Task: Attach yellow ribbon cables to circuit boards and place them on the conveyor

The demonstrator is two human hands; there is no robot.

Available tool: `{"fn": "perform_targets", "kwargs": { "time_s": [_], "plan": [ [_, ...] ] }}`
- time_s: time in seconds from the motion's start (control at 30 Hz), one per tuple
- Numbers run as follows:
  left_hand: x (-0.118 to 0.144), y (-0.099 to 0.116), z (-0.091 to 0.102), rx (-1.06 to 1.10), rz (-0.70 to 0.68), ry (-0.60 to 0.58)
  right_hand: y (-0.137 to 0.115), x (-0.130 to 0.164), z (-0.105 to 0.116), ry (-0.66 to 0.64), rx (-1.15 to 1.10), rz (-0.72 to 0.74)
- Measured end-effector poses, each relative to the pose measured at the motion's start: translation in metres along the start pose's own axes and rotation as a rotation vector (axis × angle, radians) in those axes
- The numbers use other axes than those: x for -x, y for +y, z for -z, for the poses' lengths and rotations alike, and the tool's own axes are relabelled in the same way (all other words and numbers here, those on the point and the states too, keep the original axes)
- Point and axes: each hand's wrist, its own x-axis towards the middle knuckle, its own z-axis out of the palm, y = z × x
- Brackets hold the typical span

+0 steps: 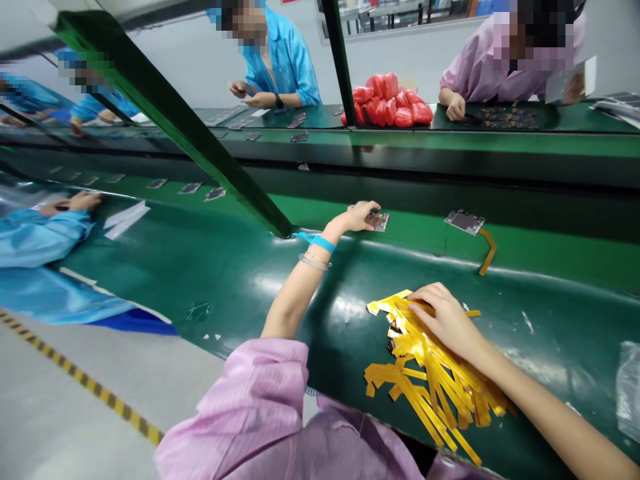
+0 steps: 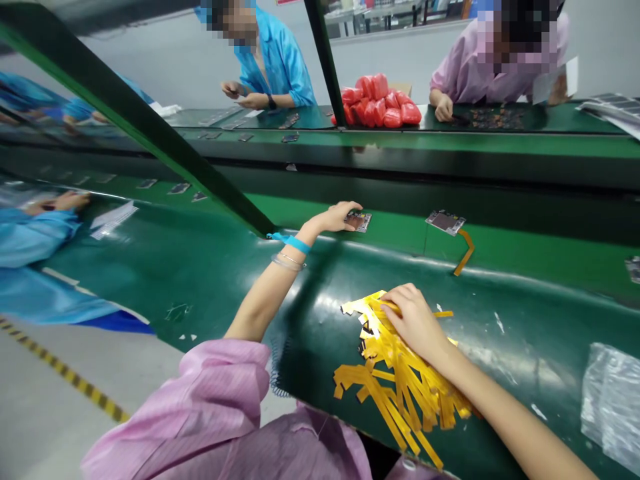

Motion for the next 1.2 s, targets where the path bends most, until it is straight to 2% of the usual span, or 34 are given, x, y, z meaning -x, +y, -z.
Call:
{"fn": "perform_targets", "kwargs": {
  "time_s": [0.13,0.33,0.57,0.63,0.93,1.2],
  "plan": [
    [-0.003,0.007,-0.006,0.039,-0.032,-0.006,-0.015,-0.019,-0.018,-0.1,0.01,0.049],
    [-0.007,0.025,-0.005,0.08,-0.068,0.133,-0.029,-0.04,-0.04,-0.219,0.079,0.076],
    [0.027,0.058,-0.007,0.326,-0.202,0.354,-0.031,-0.05,-0.052,-0.313,0.086,-0.014],
    [0.037,0.066,-0.01,0.393,-0.223,0.382,-0.03,-0.052,-0.053,-0.327,0.076,-0.047],
    [0.059,0.093,-0.017,0.775,-0.306,0.284,-0.037,-0.058,-0.047,-0.358,0.03,-0.112],
    [0.067,0.1,-0.02,0.916,-0.278,0.239,-0.034,-0.048,-0.038,-0.251,-0.149,-0.125]
  ]
}}
